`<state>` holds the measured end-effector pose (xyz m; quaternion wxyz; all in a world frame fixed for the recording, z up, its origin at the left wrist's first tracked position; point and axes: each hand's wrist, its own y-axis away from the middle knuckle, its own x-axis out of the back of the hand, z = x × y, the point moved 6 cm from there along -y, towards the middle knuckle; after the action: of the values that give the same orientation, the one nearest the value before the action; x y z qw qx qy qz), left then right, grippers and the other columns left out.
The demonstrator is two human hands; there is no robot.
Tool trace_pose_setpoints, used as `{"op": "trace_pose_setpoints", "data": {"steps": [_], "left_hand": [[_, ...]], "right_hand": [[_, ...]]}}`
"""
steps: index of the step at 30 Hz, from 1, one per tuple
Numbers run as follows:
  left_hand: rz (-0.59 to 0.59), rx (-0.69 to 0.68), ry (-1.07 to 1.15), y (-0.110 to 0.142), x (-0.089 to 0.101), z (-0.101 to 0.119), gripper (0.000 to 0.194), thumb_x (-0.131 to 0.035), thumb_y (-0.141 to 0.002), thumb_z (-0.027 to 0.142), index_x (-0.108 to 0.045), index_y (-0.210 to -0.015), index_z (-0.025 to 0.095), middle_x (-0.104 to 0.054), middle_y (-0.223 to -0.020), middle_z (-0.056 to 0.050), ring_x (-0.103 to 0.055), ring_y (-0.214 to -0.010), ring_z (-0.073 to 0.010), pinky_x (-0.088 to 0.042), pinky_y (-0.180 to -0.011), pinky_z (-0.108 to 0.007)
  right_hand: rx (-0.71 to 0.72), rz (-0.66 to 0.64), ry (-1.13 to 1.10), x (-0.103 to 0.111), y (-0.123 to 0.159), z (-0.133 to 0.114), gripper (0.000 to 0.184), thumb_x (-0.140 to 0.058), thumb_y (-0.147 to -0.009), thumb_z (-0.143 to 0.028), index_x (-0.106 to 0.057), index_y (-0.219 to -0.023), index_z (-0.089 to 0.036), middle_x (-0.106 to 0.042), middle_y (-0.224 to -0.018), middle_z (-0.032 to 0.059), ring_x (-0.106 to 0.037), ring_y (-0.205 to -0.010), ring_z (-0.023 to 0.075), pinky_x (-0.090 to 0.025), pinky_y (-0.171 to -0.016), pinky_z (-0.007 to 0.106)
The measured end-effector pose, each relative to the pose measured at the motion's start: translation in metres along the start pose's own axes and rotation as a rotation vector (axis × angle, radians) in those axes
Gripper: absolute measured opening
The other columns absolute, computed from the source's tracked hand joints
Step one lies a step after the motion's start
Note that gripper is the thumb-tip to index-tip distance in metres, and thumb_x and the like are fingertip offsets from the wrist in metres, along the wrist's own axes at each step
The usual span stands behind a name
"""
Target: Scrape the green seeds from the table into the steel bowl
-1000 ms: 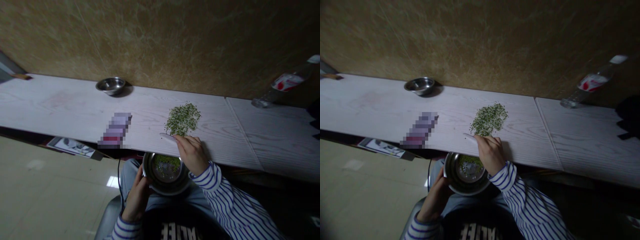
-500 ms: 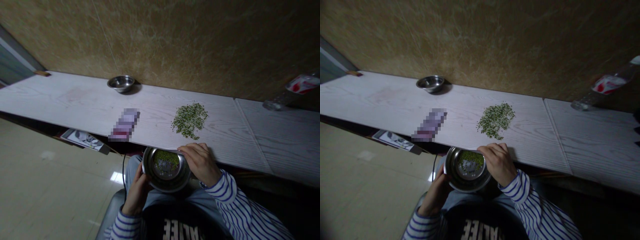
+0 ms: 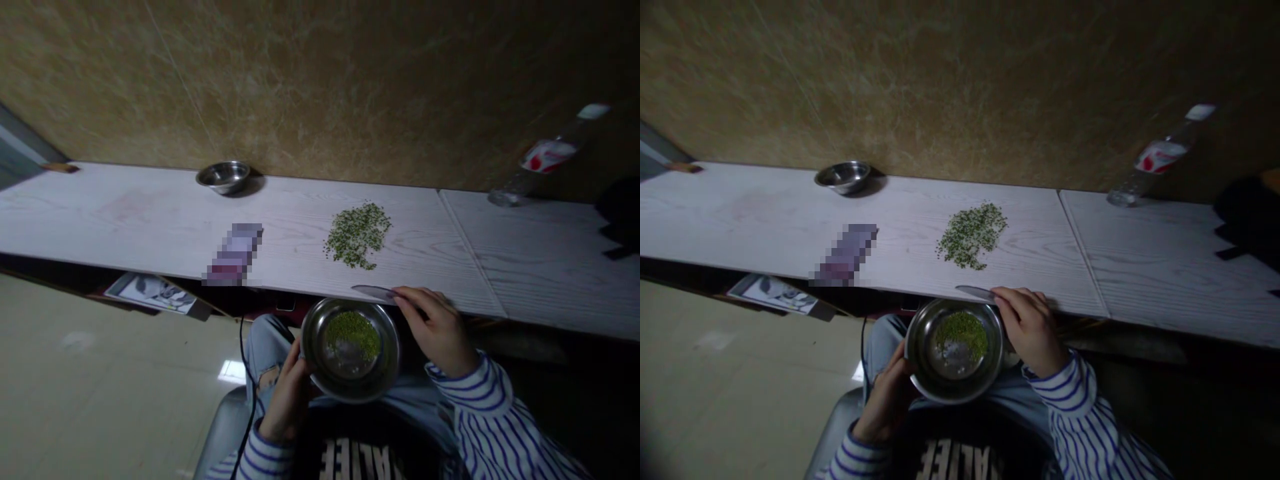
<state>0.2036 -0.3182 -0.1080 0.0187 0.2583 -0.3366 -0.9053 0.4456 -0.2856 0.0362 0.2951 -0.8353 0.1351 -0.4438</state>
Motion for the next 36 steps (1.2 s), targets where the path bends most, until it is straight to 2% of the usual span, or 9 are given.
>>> {"op": "trace_pose_setpoints", "data": {"steps": [3,8,13,23,27,32,33,36], "left_hand": [[0.030,-0.001,-0.031,0.000,0.004,-0.002,0.072,-0.067,-0.069,0.026,-0.053,-0.140,0.033,-0.069,-0.117,-0.004,-0.063,-0.093,-0.0247,-0.052,-0.075,-0.036],[-0.003,0.042,-0.066,0.002,-0.002,-0.009,0.074,-0.068,-0.070,0.026,-0.053,-0.142,0.027,-0.072,-0.104,-0.005,-0.063,-0.081,-0.0224,-0.050,-0.067,-0.033],[-0.002,0.034,-0.068,0.003,-0.010,-0.016,0.077,-0.070,-0.070,0.028,-0.051,-0.144,0.025,-0.073,-0.109,-0.007,-0.065,-0.098,-0.0265,-0.052,-0.080,-0.036],[0.036,-0.004,-0.102,0.003,-0.015,-0.015,0.079,-0.072,-0.072,0.033,-0.047,-0.147,0.026,-0.069,-0.123,-0.009,-0.064,-0.103,-0.0279,-0.053,-0.075,-0.033],[0.057,-0.024,-0.098,-0.003,-0.013,-0.013,0.083,-0.072,-0.073,0.034,-0.043,-0.150,0.026,-0.066,-0.129,-0.009,-0.066,-0.101,-0.0264,-0.053,-0.074,-0.033],[0.055,0.006,-0.144,-0.009,-0.018,-0.013,0.091,-0.077,-0.069,0.038,-0.041,-0.151,0.026,-0.072,-0.116,-0.009,-0.067,-0.088,-0.0251,-0.051,-0.063,-0.029],[0.035,0.010,-0.137,-0.009,-0.022,-0.013,0.091,-0.076,-0.070,0.037,-0.039,-0.153,0.026,-0.072,-0.116,-0.009,-0.067,-0.090,-0.0257,-0.051,-0.064,-0.029],[-0.064,0.003,-0.047,-0.008,-0.035,-0.013,0.086,-0.073,-0.072,0.030,-0.041,-0.152,0.024,-0.069,-0.125,-0.010,-0.064,-0.108,-0.0283,-0.052,-0.082,-0.032]], "right_hand": [[-0.071,0.051,0.001,0.013,0.008,0.014,0.015,-0.057,-0.094,-0.026,-0.071,-0.100,-0.023,-0.077,-0.090,0.0053,-0.072,-0.079,0.0208,-0.056,-0.074,0.036],[-0.143,0.086,-0.012,0.021,0.021,0.029,0.016,-0.059,-0.093,-0.030,-0.072,-0.101,-0.024,-0.078,-0.093,0.0060,-0.073,-0.081,0.0217,-0.059,-0.077,0.037],[-0.208,0.121,-0.034,0.027,0.030,0.040,0.017,-0.061,-0.092,-0.031,-0.072,-0.104,-0.024,-0.078,-0.096,0.0064,-0.074,-0.084,0.0222,-0.061,-0.079,0.036],[-0.257,0.130,-0.076,0.030,0.035,0.051,0.019,-0.063,-0.091,-0.031,-0.072,-0.104,-0.022,-0.078,-0.096,0.0071,-0.075,-0.084,0.0218,-0.062,-0.079,0.034],[-0.333,0.159,-0.111,0.032,0.039,0.063,0.021,-0.063,-0.089,-0.035,-0.073,-0.101,-0.021,-0.079,-0.093,0.0080,-0.075,-0.082,0.0222,-0.062,-0.078,0.034],[-0.389,0.159,-0.147,0.035,0.026,0.079,0.026,-0.064,-0.087,-0.041,-0.073,-0.100,-0.021,-0.078,-0.096,0.0085,-0.075,-0.087,0.0237,-0.061,-0.082,0.037],[-0.391,0.145,-0.156,0.034,0.020,0.081,0.026,-0.064,-0.086,-0.042,-0.074,-0.100,-0.021,-0.078,-0.095,0.0084,-0.075,-0.087,0.0238,-0.061,-0.082,0.037],[-0.387,0.084,-0.200,0.025,0.002,0.085,0.026,-0.064,-0.085,-0.041,-0.073,-0.100,-0.021,-0.078,-0.093,0.0081,-0.075,-0.085,0.0237,-0.062,-0.076,0.035]]}}
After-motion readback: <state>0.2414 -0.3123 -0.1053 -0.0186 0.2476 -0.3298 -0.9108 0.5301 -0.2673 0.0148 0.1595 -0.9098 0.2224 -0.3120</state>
